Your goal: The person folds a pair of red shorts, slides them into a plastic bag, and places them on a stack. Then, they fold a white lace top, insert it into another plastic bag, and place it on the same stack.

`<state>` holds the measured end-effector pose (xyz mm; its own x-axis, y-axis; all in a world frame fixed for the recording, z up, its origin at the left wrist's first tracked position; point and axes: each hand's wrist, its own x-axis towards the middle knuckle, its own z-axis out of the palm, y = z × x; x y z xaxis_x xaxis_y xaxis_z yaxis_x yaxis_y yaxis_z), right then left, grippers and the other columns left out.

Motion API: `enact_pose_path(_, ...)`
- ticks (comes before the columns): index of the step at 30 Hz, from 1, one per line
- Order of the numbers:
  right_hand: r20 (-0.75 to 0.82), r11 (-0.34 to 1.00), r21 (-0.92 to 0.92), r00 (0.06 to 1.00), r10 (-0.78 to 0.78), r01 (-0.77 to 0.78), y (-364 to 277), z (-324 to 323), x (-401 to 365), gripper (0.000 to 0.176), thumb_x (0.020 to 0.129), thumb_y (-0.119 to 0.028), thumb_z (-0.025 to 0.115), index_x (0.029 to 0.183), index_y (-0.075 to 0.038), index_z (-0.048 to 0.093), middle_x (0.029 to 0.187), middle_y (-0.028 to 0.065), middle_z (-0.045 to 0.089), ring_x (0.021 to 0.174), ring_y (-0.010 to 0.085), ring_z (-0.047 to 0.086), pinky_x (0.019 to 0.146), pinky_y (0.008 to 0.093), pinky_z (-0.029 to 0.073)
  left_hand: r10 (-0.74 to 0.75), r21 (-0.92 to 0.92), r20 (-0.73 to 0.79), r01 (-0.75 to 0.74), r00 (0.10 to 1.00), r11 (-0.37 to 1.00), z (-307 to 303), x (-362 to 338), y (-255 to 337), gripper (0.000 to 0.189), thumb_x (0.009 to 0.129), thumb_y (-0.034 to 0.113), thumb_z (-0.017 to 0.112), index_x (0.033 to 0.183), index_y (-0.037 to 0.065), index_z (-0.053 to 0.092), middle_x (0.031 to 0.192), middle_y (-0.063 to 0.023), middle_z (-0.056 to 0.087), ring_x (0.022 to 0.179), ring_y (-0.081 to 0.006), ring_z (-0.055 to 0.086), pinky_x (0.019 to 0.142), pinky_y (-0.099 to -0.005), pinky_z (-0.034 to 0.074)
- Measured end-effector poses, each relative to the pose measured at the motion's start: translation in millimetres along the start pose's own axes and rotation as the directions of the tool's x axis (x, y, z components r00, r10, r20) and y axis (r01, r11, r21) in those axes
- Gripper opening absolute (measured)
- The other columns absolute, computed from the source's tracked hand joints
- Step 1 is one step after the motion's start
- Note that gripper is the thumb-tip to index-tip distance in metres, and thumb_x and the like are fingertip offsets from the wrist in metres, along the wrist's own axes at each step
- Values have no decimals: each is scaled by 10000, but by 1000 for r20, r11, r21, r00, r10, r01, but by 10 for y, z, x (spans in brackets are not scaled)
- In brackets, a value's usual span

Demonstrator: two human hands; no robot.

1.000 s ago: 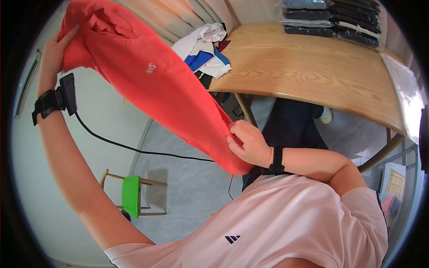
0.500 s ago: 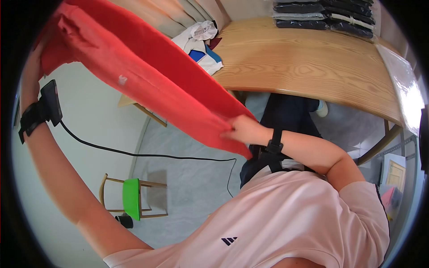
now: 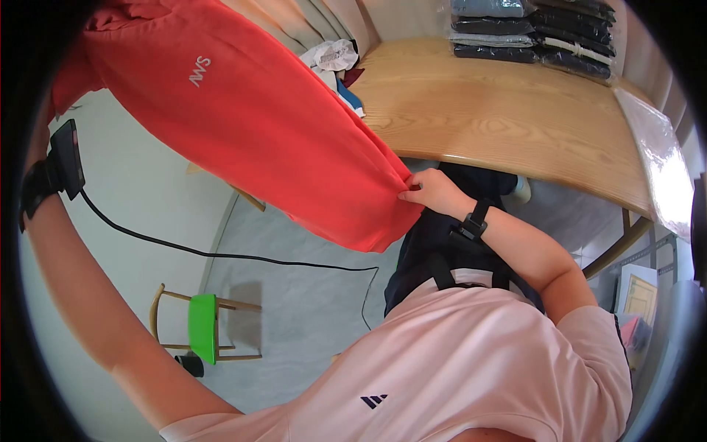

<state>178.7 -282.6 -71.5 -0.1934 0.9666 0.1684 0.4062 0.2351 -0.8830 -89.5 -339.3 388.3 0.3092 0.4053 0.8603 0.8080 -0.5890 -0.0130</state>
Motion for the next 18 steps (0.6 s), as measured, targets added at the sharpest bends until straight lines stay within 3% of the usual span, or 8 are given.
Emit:
enact_pose_path(1,-10,1000,3,1000,-10,10,-3,-37,-20,251,779,-196,682,863,38,639,708,196,620,675,291,618,656,335,487,25,-10,11,-25,1000,1000,-27,15,-41,457,866,170,636,1198,-116,509,1173,-248,568,923,-301,612,763,-367,532)
enact_pose_path(4,-137,994,-12,984,-110,110,23,-221,-79,261,802,-180,651,932,45,623,777,158,649,677,184,604,642,307,479,60,24,35,-61,998,998,-130,18,-131,505,865,159,635,1257,-103,455,1219,-258,537,957,-315,600,792,-382,537)
enact_pose_path(6,-209,996,-27,974,-87,84,24,-434,-178,259,763,-141,618,949,37,586,822,196,625,752,266,610,705,339,475,73,60,44,-75,996,995,-63,-83,-173,542,866,151,632,1296,-97,415,1250,-260,515,982,-322,592,812,-389,538)
enact_pose_path(9,-360,990,-126,928,-99,57,-22,-802,-455,250,753,-85,576,983,13,576,787,176,600,734,269,591,686,338,469,70,188,-133,-45,989,981,74,-314,-181,690,862,165,641,1390,-68,263,1325,-261,445,1052,-347,563,854,-413,532)
enact_pose_path(11,-497,973,-231,857,-140,25,44,-1107,-678,275,753,-71,568,1019,0,565,805,165,592,741,262,589,681,339,468,-446,-148,-85,431,891,890,4,-175,-606,968,811,235,704,1469,56,17,1420,-261,309,1123,-430,513,861,-475,528)
enact_pose_path(12,-613,954,-299,766,-195,4,70,-1286,-794,305,753,-56,560,1055,-13,555,823,154,583,748,255,586,675,339,467,-465,-184,-82,445,882,877,113,-187,-812,968,811,235,704,1469,56,17,1420,-261,309,1123,-430,513,861,-475,528)
enact_pose_path(16,-770,918,-379,590,-242,-119,-367,-2137,-1348,369,769,-10,512,1137,-35,537,959,83,586,838,169,572,757,296,457,-432,-426,165,459,887,780,979,-403,-1609,587,864,363,624,1323,56,428,1204,-119,549,965,-196,607,816,-302,498)
enact_pose_path(18,-687,841,-539,599,-411,-41,-338,-2677,-1519,334,801,-19,493,1130,-20,555,1000,74,606,890,152,569,824,270,443,-406,-494,355,537,842,683,1557,-560,-1770,539,872,387,618,1284,52,528,1148,-85,612,937,-134,628,814,-265,491)
